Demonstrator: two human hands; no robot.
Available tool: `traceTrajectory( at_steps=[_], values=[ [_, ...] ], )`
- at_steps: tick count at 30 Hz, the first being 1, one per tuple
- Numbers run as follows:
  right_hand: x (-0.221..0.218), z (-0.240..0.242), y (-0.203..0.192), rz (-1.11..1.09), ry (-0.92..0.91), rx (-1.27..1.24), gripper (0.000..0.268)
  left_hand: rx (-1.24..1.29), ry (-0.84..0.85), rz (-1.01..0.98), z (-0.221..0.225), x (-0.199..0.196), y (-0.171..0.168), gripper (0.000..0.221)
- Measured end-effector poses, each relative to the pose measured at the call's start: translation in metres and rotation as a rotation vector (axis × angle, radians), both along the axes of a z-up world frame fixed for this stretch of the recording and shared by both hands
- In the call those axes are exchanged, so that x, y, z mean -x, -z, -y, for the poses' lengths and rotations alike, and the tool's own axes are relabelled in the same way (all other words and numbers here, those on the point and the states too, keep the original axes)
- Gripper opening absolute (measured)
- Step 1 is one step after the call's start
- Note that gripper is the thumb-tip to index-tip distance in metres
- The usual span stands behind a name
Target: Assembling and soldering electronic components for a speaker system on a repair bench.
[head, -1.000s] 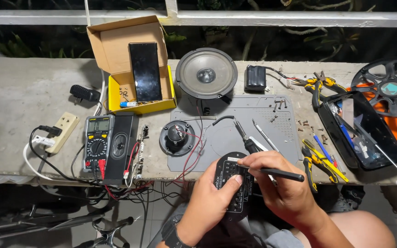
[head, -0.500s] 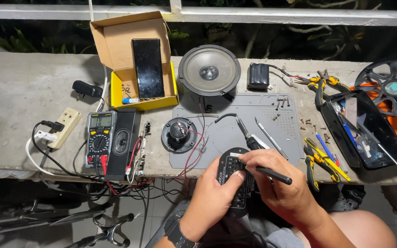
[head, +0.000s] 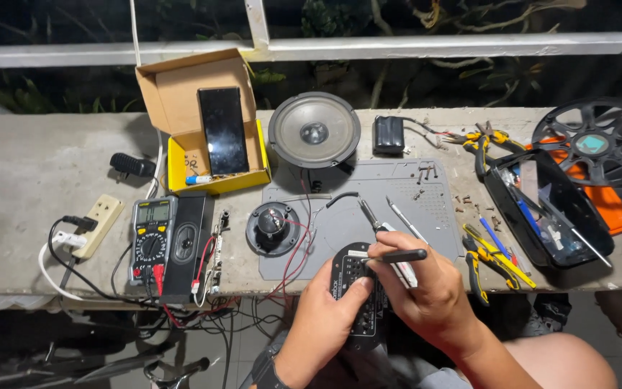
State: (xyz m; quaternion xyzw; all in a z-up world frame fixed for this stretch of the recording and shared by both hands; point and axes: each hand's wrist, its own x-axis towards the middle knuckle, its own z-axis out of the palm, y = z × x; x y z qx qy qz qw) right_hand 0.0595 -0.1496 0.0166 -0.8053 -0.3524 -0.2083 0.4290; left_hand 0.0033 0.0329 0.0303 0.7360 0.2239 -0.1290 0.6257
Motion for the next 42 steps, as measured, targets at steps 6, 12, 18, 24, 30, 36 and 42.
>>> traceTrajectory(
  at_steps=[6, 12, 18, 24, 30, 36, 42],
  values=[
    [-0.010, -0.003, 0.022, 0.152, -0.056, -0.084, 0.103, 0.115, -0.052, -0.067, 0.000, -0.003, -0.016, 0.044],
    [-0.014, 0.002, 0.013, 0.239, -0.072, -0.025, 0.077, 0.074, -0.024, -0.012, 0.000, -0.002, -0.002, 0.044],
    [-0.002, 0.003, -0.022, 0.155, -0.048, -0.058, 0.057, 0.094, -0.029, -0.021, -0.002, -0.002, -0.006, 0.043],
    [-0.007, 0.007, -0.028, 0.225, -0.092, -0.019, 0.047, 0.092, -0.025, 0.016, -0.003, -0.002, 0.003, 0.041],
    [-0.006, 0.007, -0.029, 0.265, -0.033, -0.023, 0.051, 0.080, -0.020, -0.013, -0.001, -0.001, -0.002, 0.047],
    [0.000, 0.010, -0.055, 0.070, -0.189, 0.005, 0.045, 0.079, -0.017, 0.067, -0.002, -0.001, 0.006, 0.042],
    [0.000, 0.009, -0.056, 0.155, -0.151, 0.051, 0.045, 0.072, -0.026, 0.040, 0.001, -0.001, 0.003, 0.043]
  ],
)
